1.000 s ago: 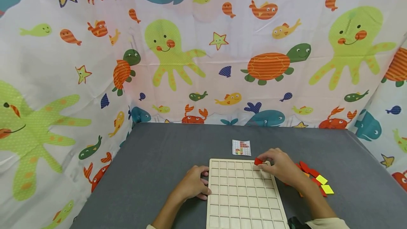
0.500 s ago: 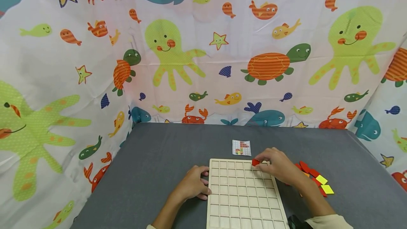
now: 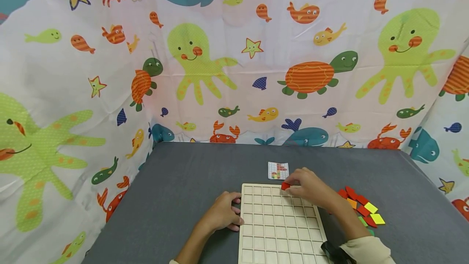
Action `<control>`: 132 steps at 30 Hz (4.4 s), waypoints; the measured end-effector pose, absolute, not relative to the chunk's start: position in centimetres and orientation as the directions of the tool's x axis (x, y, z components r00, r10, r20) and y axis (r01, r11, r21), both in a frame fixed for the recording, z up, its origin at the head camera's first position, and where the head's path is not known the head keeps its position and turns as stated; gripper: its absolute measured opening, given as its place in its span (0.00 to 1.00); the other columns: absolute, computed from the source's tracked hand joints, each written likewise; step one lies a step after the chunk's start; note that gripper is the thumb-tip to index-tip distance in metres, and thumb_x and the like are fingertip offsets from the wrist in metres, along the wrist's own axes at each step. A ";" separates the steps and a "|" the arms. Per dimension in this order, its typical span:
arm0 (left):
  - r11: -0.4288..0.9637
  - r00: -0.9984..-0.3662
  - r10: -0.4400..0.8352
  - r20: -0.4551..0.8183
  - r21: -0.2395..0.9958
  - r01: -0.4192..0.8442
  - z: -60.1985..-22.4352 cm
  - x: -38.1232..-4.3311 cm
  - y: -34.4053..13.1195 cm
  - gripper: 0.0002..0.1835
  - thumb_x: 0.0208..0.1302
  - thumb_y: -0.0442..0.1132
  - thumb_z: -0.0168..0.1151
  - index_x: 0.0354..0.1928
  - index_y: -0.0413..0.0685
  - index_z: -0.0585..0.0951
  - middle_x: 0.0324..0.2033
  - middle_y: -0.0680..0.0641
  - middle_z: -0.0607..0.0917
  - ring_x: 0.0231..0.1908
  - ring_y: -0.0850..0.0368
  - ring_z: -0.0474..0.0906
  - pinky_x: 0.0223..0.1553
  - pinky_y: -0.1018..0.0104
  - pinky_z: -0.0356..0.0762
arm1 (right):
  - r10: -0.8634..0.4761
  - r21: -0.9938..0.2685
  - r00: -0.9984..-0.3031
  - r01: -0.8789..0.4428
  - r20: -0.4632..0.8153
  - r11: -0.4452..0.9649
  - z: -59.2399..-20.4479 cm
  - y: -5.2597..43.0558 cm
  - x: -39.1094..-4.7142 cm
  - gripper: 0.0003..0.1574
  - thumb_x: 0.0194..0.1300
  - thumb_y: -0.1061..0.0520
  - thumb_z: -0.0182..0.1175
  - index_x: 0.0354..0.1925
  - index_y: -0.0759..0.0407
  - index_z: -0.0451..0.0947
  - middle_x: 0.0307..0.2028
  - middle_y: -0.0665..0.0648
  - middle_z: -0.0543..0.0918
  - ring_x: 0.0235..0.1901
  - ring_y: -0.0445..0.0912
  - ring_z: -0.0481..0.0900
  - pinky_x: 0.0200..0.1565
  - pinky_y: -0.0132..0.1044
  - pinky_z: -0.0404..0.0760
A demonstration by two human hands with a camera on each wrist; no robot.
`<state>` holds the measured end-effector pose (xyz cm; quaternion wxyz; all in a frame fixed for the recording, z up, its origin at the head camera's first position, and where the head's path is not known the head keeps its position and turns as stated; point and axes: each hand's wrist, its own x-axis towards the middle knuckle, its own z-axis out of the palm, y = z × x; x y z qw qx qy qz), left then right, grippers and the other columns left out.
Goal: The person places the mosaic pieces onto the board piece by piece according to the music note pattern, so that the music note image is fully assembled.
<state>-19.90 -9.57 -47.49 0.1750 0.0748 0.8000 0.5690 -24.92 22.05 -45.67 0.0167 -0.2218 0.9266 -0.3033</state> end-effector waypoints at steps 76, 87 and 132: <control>0.323 -0.922 0.336 -0.192 0.943 -0.079 -47.6 -19.8 -9.8 0.44 0.49 0.13 0.74 0.72 0.31 0.72 0.55 0.39 0.74 0.46 0.48 0.81 0.27 0.57 0.92 | -0.214 -0.627 -0.975 -0.203 0.059 0.752 -45.7 28.8 -23.4 0.27 0.69 0.54 0.72 0.62 0.62 0.83 0.51 0.60 0.88 0.49 0.54 0.83 0.44 0.45 0.87; 0.316 -0.918 0.348 -0.190 0.946 -0.076 -47.7 -19.9 -10.0 0.44 0.49 0.13 0.74 0.72 0.31 0.72 0.55 0.39 0.74 0.47 0.48 0.81 0.27 0.56 0.92 | -0.178 -0.640 -0.983 -0.109 -0.045 0.761 -46.0 32.0 -23.4 0.27 0.64 0.56 0.75 0.59 0.63 0.84 0.52 0.61 0.88 0.50 0.55 0.85 0.49 0.52 0.89; 0.324 -0.917 0.345 -0.200 0.942 -0.084 -47.9 -20.1 -10.0 0.44 0.50 0.14 0.74 0.73 0.31 0.72 0.55 0.39 0.75 0.46 0.47 0.81 0.27 0.55 0.92 | -0.199 -0.592 -0.976 -0.111 -0.086 0.799 -47.9 32.1 -24.2 0.14 0.63 0.53 0.77 0.43 0.59 0.89 0.36 0.50 0.87 0.38 0.45 0.81 0.42 0.42 0.84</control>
